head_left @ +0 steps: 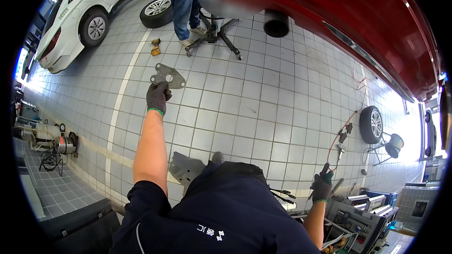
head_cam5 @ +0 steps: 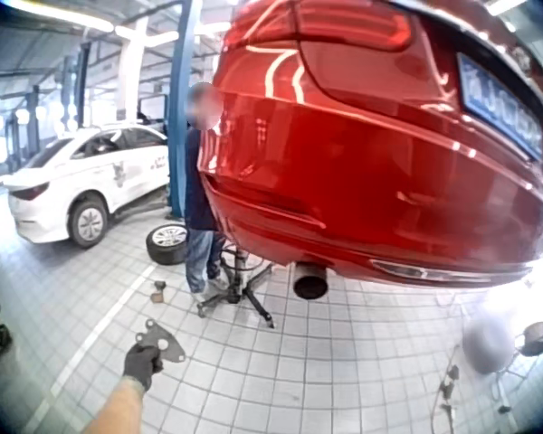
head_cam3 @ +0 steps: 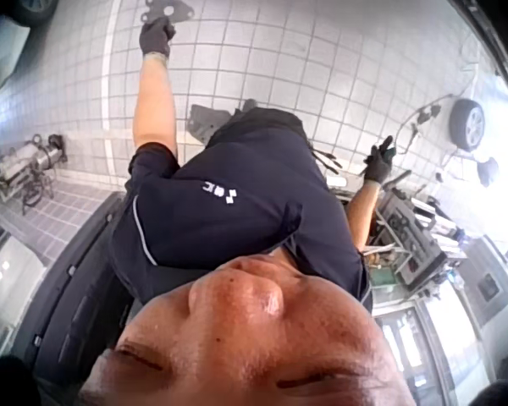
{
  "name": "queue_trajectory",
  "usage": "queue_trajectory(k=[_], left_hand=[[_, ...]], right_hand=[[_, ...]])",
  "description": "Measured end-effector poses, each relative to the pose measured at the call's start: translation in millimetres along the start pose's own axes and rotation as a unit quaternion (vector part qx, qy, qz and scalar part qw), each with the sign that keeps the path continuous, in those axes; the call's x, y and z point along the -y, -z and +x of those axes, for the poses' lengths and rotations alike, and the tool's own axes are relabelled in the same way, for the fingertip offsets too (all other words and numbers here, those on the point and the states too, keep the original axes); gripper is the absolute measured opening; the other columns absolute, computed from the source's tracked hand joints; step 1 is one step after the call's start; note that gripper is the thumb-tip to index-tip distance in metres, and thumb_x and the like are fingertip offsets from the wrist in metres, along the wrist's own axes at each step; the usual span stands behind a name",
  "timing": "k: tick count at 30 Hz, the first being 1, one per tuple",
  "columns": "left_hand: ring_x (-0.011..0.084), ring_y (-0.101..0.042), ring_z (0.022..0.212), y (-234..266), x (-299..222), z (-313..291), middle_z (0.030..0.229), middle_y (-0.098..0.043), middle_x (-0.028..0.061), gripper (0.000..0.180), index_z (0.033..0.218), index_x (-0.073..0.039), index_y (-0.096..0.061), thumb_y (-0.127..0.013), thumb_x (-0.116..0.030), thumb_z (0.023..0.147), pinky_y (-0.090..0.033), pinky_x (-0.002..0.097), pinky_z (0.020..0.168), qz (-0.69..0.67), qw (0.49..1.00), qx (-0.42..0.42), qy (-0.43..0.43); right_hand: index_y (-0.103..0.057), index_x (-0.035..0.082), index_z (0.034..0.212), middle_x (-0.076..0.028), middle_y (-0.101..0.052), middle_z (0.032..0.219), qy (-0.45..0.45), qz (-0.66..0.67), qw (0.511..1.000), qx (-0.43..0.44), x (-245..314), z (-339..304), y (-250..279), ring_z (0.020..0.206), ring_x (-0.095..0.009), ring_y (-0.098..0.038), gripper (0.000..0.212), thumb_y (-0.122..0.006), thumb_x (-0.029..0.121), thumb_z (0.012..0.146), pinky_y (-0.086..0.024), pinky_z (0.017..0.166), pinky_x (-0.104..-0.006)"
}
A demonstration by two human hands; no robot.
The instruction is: The person walks through a garage, picks up a wrench from the floor, and hands it to a coworker. The person then moves to a tool cart, opens several drawers, and organizes various wrenches and sockets into their designated slots. Finally, the person retrieves a new part from a box on a shelf.
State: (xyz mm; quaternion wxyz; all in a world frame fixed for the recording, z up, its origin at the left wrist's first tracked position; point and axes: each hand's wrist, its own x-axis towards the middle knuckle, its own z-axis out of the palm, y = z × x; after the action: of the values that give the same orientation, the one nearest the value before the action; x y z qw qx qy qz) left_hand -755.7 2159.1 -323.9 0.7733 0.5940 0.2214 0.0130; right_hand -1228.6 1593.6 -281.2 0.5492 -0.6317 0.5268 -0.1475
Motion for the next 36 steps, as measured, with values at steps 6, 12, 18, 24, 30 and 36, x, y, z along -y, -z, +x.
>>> queue_trajectory(k=[6, 12, 18, 24, 30, 36], left_hand=[[0.0108, -0.062, 0.062, 36.4, -11.9, 65.6, 0.077, -0.067, 0.0003, 0.012, 0.102, -0.011, -0.069, -0.077, -0.013, 0.094, -0.054, 0.0281, 0.058, -0.018, 1.0, 0.005, 0.001], [0.0177, -0.07, 0.075, 56.6, -32.6, 96.4, 0.086, -0.073, 0.0048, 0.014, 0.106, -0.009, -0.072, -0.079, -0.013, 0.093, -0.06, 0.0339, 0.071, -0.034, 0.999, 0.012, 0.002], [0.0271, -0.074, 0.102, 57.3, -118.4, 107.4, 0.115, -0.074, 0.0162, 0.011, 0.107, -0.003, -0.071, -0.07, -0.007, 0.098, -0.063, 0.0399, 0.089, -0.138, 0.981, 0.08, -0.113], [0.0352, -0.072, 0.111, 101.7, -140.4, 162.0, 0.124, -0.072, 0.0181, 0.016, 0.093, -0.005, -0.071, -0.06, -0.014, 0.1, -0.062, 0.041, 0.097, -0.265, 0.944, 0.166, -0.1], [0.0333, -0.071, 0.114, 157.5, -209.3, 239.0, 0.124, -0.071, 0.0188, 0.006, 0.093, -0.003, -0.071, -0.067, -0.008, 0.094, -0.064, 0.0459, 0.093, -0.199, 0.935, 0.245, -0.16], [0.03, -0.069, 0.114, 212.7, -300.5, 326.2, 0.124, -0.071, 0.0203, 0.007, 0.093, -0.004, -0.07, -0.075, -0.005, 0.087, -0.061, 0.0441, 0.099, -0.085, 0.939, 0.267, -0.2]], right_hand=[[-0.027, 0.029, 0.171, -0.024, -0.049, 0.158, 0.051, -0.554, 0.795, 0.24, -64.4, 50.9, -7.8, 0.087, -0.033, -0.073, 0.096, -0.073, 0.024, 0.087, -0.063, 0.069, -0.0407], [-0.02, 0.032, 0.172, -0.016, -0.052, 0.161, 0.046, -0.667, 0.602, 0.437, -126.3, 76.7, -25.4, 0.085, -0.031, -0.078, 0.09, -0.07, 0.028, 0.097, -0.064, 0.07, -0.0463], [-0.02, 0.033, 0.171, -0.019, -0.043, 0.167, -0.034, -0.6, 0.655, 0.458, -65.0, 140.9, -139.9, 0.079, -0.03, -0.075, 0.08, -0.062, 0.037, 0.102, -0.063, 0.067, -0.0456], [-0.03, 0.025, 0.169, -0.017, -0.069, 0.116, 0.181, -0.611, 0.674, 0.374, 45.9, 171.8, -261.0, 0.062, -0.025, -0.069, 0.075, -0.064, 0.029, 0.102, -0.06, 0.054, -0.0416], [-0.037, 0.024, 0.166, -0.009, -0.068, 0.088, -0.017, -0.487, 0.814, 0.316, 117.1, 121.8, -400.8, 0.058, -0.018, -0.066, 0.072, -0.065, 0.028, 0.1, -0.058, 0.05, -0.0346], [-0.034, 0.02, 0.165, -0.021, -0.074, 0.102, 0.05, -0.623, 0.669, 0.401, 70.0, 11.9, -500.6, 0.065, -0.028, -0.073, 0.075, -0.07, 0.032, 0.099, -0.059, 0.055, -0.0416]])
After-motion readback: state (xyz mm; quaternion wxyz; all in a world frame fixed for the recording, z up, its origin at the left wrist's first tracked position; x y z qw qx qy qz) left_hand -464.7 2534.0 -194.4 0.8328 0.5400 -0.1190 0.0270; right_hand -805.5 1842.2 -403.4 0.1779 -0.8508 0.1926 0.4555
